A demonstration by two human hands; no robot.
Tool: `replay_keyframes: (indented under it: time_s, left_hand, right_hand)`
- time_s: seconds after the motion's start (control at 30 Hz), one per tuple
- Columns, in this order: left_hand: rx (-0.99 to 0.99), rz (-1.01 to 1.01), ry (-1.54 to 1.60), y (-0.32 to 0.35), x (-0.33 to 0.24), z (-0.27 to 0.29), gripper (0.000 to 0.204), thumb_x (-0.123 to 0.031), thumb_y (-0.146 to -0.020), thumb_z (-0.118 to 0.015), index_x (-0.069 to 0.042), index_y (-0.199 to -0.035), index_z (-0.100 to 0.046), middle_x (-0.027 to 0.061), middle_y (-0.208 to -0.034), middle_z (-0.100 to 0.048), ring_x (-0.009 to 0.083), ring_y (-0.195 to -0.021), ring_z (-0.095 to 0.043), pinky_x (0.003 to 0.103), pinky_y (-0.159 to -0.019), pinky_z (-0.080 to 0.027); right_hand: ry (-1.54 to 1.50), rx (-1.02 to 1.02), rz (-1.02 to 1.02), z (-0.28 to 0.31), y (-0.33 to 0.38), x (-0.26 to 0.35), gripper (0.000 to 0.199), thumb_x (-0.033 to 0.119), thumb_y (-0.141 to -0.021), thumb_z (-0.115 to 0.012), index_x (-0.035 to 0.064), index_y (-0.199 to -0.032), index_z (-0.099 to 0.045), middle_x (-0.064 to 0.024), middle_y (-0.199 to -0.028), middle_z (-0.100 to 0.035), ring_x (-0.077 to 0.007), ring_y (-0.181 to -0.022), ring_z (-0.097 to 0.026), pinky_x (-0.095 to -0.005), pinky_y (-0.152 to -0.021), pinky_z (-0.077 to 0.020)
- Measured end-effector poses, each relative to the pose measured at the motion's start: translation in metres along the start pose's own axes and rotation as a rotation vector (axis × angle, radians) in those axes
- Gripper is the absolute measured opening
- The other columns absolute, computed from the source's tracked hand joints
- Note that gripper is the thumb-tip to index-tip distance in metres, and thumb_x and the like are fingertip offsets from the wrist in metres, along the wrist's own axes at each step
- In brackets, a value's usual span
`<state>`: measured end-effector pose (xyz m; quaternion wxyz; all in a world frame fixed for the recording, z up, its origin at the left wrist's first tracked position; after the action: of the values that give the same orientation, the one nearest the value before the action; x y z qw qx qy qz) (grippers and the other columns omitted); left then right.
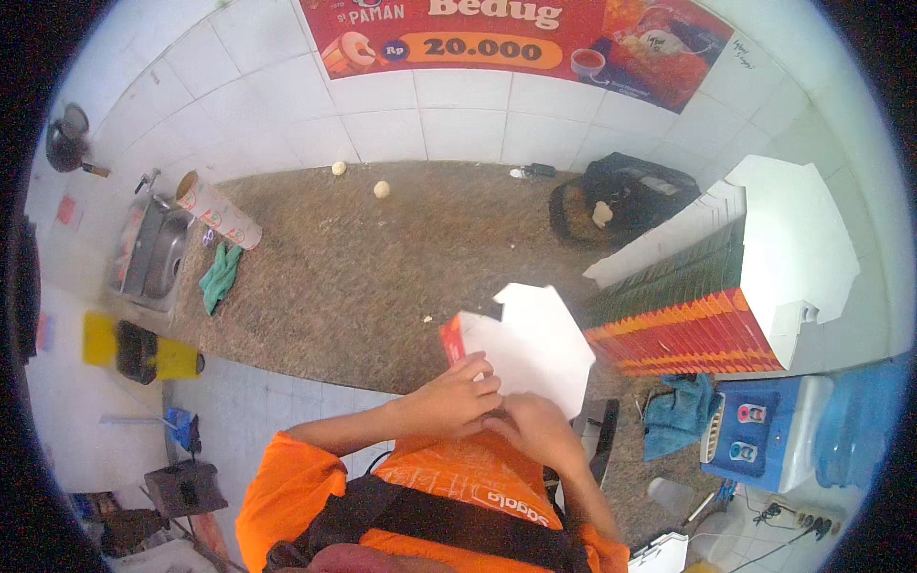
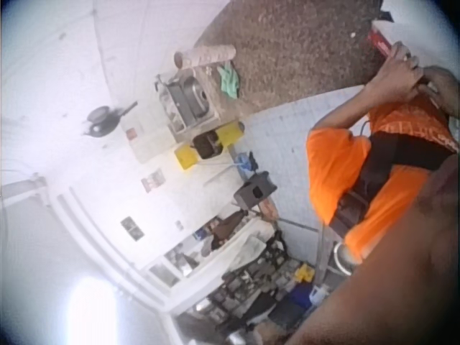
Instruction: The person repeatedly picks up flat, folded cardboard boxes from a stack, unfolds them into a three-dimensional container shape, and places them onto a growing stack of assembled boxes. The task is performed by hand in a repetitive loop.
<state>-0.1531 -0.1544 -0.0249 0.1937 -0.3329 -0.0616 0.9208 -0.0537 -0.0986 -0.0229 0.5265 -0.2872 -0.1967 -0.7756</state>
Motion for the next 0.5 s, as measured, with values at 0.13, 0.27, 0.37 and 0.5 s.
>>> replay_keyframes:
  time_s: [0.13, 0.27, 0.37, 0.5]
  left_hand:
    - [-0.246, 0.153, -0.115, -0.002, 0.008, 0.028, 0.056, -0.019, -0.082, -0.078, -0.001, -0.128, -0.052, 0.0264, -0.138, -0.049, 0.0420, -0.132, -0.049, 0.051, -0.112, -0.040]
    - [-0.408, 0.362, 0.380, 0.004, 0.038, 0.018, 0.068, -0.021, -0.087, -0.078, 0.001, -0.141, -0.045, 0.0269, -0.143, -0.047, 0.0454, -0.133, -0.049, 0.050, -0.113, -0.041]
    - [-0.415, 0.391, 0.277, 0.003, 0.041, 0.012, 0.070, -0.021, -0.095, -0.071, 0.005, -0.149, -0.035, 0.0321, -0.139, -0.054, 0.0486, -0.126, -0.056, 0.051, -0.106, -0.046]
    - [-0.450, 0.408, 0.262, -0.006, 0.041, 0.026, 0.065, -0.020, -0.099, -0.064, 0.006, -0.151, -0.033, 0.0348, -0.132, -0.060, 0.0508, -0.118, -0.062, 0.053, -0.100, -0.050]
  right_hand:
    - [-0.418, -0.042, -0.250, -0.019, -0.001, -0.038, 0.026, 0.022, -0.104, -0.061, -0.0024, -0.105, -0.070, -0.0125, -0.091, -0.075, -0.0303, -0.077, -0.071, -0.0417, -0.072, -0.0561]
    - [-0.790, -0.338, -0.313, -0.017, -0.001, -0.059, 0.034, 0.024, -0.112, -0.048, -0.0027, -0.118, -0.068, -0.0047, -0.090, -0.070, -0.0118, -0.079, -0.064, -0.0322, -0.073, -0.0536]
    - [-0.872, -0.342, -0.191, -0.006, -0.019, -0.038, 0.032, 0.019, -0.113, -0.043, -0.0017, -0.134, -0.054, -0.0076, -0.103, -0.067, -0.0129, -0.086, -0.063, -0.0300, -0.078, -0.0516]
    - [-1.037, -0.593, -0.092, 0.021, -0.031, -0.023, 0.026, 0.009, -0.109, -0.050, 0.0027, -0.132, -0.040, -0.0086, -0.106, -0.063, -0.0117, -0.083, -0.061, -0.0305, -0.078, -0.0517]
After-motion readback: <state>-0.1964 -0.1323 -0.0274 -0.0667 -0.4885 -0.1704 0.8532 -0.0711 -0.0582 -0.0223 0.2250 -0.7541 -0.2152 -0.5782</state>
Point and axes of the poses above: each hand's wrist, its own y-axis away from the middle knuckle, its own z-axis out of the back of the hand, x = y × z, the point moved 8 cm from there along -y, towards the middle knuckle
